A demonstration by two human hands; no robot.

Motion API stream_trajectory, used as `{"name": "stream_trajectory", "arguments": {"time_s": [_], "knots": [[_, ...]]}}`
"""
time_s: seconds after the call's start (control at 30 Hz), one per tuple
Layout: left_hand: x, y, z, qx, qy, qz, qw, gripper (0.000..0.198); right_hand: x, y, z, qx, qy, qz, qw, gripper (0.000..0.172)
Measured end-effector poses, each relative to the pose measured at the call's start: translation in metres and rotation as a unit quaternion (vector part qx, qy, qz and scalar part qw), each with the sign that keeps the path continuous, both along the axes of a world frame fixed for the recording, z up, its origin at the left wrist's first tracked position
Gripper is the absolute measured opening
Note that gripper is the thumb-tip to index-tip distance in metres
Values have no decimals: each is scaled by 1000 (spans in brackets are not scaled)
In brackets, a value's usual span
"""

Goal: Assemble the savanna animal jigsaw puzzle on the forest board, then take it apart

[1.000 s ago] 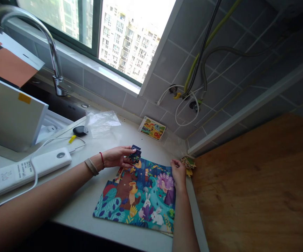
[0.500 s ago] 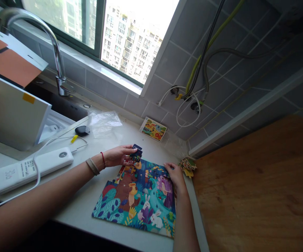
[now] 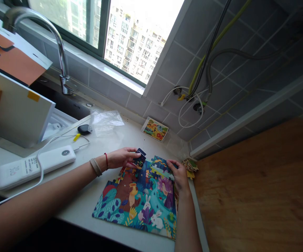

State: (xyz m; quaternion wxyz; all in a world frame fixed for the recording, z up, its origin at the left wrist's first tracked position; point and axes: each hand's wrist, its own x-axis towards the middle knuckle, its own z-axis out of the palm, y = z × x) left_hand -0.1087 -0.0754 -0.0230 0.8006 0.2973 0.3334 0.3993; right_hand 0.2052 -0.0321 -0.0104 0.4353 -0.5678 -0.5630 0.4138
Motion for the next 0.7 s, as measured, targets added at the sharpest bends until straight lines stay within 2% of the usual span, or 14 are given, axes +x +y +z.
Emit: {"name": "stream_trajectory", "arguments": {"time_s": [0.17, 0.37, 0.57, 0.7], "knots": [[13, -8, -4, 5, -11, -20, 1000, 45, -26, -10, -5, 3, 32, 20, 999, 46], [23, -9, -7, 22, 5, 54, 998, 52, -53, -26, -10, 1, 49, 65, 997, 40], [25, -7, -7, 62, 51, 117, 990, 62, -55, -27, -9, 22, 39, 74, 996, 39], [26, -6, -9, 91, 78, 132, 984, 61, -55, -28, -9, 20, 32, 89, 995, 36]]}}
